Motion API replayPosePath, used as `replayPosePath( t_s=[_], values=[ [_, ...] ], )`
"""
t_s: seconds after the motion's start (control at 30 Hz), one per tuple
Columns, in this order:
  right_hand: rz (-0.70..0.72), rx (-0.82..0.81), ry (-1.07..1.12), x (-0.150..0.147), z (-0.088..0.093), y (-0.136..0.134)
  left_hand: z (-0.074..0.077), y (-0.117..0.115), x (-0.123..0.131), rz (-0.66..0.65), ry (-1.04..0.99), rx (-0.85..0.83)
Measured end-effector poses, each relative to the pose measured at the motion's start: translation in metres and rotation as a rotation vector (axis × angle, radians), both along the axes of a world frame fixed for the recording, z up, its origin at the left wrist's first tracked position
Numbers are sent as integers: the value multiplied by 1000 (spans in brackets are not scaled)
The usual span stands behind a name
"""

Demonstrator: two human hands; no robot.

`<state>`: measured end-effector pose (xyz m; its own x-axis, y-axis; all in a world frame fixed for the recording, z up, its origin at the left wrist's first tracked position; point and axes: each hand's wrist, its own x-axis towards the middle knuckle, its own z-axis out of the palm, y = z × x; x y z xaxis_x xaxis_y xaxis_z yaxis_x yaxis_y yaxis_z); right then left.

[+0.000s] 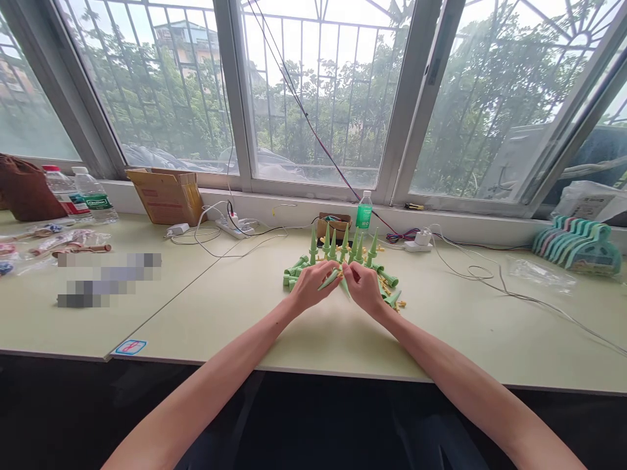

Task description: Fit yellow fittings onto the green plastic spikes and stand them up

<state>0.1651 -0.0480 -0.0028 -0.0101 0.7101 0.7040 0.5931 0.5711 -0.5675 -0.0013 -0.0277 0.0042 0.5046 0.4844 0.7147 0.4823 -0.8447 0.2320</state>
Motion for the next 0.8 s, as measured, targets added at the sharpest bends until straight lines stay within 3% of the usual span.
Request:
replayPosePath(
  t_s=[0.4, 0.8],
  values=[
    [25, -8, 5, 0, 0, 1, -1, 3, 3, 56, -14, 147],
    [26, -29, 3, 1, -4, 5, -8, 10, 3, 15, -54, 163]
  ],
)
